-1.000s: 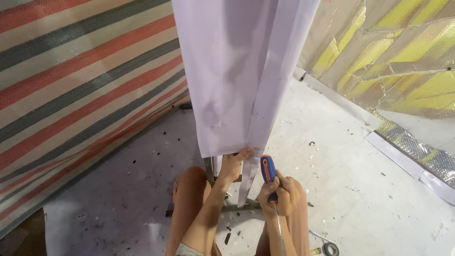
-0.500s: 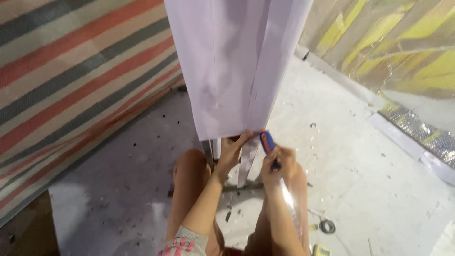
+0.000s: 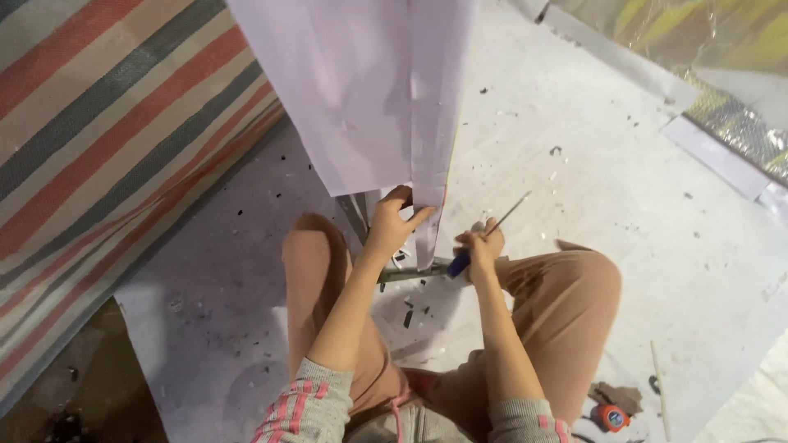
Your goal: Fastening a banner to a metal frame and trimming the edges with a utility knife.
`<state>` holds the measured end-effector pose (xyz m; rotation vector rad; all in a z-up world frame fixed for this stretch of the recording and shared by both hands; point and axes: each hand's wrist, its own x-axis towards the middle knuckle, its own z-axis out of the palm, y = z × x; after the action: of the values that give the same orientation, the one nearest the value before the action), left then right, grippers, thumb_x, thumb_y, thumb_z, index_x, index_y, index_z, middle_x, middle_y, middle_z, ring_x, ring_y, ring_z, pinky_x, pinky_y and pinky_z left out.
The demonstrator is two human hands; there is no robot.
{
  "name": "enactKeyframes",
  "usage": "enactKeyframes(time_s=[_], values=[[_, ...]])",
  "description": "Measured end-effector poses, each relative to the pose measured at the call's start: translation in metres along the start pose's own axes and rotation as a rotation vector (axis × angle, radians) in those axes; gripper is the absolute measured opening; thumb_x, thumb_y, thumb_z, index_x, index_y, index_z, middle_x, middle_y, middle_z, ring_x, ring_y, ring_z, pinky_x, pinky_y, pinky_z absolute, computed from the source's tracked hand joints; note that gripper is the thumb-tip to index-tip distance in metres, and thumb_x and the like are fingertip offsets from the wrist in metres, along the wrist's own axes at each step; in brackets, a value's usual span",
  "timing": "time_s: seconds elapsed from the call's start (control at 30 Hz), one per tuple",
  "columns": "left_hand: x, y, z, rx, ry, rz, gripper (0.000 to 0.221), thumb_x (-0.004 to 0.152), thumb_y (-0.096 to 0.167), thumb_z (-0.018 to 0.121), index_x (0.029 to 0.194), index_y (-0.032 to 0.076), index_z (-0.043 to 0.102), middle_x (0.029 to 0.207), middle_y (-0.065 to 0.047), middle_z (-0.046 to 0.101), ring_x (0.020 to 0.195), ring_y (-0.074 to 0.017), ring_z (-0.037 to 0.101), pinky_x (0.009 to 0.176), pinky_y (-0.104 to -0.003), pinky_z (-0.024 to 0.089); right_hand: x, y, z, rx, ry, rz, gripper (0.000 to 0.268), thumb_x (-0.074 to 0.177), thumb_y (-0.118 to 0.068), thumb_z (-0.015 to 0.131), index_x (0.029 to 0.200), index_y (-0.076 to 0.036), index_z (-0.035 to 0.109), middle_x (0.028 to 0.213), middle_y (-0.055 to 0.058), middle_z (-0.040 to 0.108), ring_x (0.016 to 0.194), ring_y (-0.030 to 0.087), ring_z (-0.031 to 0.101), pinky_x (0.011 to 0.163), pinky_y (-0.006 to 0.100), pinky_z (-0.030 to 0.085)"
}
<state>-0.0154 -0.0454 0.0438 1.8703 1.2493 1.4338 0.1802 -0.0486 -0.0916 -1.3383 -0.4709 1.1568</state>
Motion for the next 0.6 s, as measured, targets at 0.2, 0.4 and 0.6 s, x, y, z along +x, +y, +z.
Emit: enactKeyframes(time_s=[0.2,0.4,0.6], values=[[-0.017,-0.02,-0.004,0.152,-0.138,-0.06,0.032,0.089,0.03,0.082,0.084,0.002,0.066,0.069,-0.012,0.065,0.069,-0.0281,0.072,0.066,-0.035,0.059,0.106,0.272,-0.065,-0.533,-0.048,0.31,0.023,0.077,0.0,0.078,0.098,0.003,0.07,0.08,0.028,0.071,0.079,0.04,0.074,0.062,0.054,0.06],[-0.036,-0.038,-0.002,0.219,-0.231,-0.213,0.037,0.091,0.033,0.079,0.076,0.002,0.067,0.064,-0.012,0.067,0.063,-0.0239,0.068,0.062,-0.032,0.054,0.09,0.28,-0.047,0.013,0.151,0.586,0.035,0.079,0.004,0.074,0.104,0.021,0.056,0.08,0.038,0.068,0.066,0.042,0.073,0.056,0.058,0.059],[-0.049,-0.039,0.01,0.348,-0.149,-0.329,0.028,0.085,0.029,0.081,0.075,0.003,0.076,0.065,-0.015,0.073,0.063,-0.0276,0.073,0.056,-0.032,0.055,0.094,0.322,-0.017,0.242,0.109,0.598,0.063,0.081,-0.017,0.084,0.119,0.012,0.043,0.069,0.018,0.055,0.056,0.03,0.057,0.053,0.049,0.056]])
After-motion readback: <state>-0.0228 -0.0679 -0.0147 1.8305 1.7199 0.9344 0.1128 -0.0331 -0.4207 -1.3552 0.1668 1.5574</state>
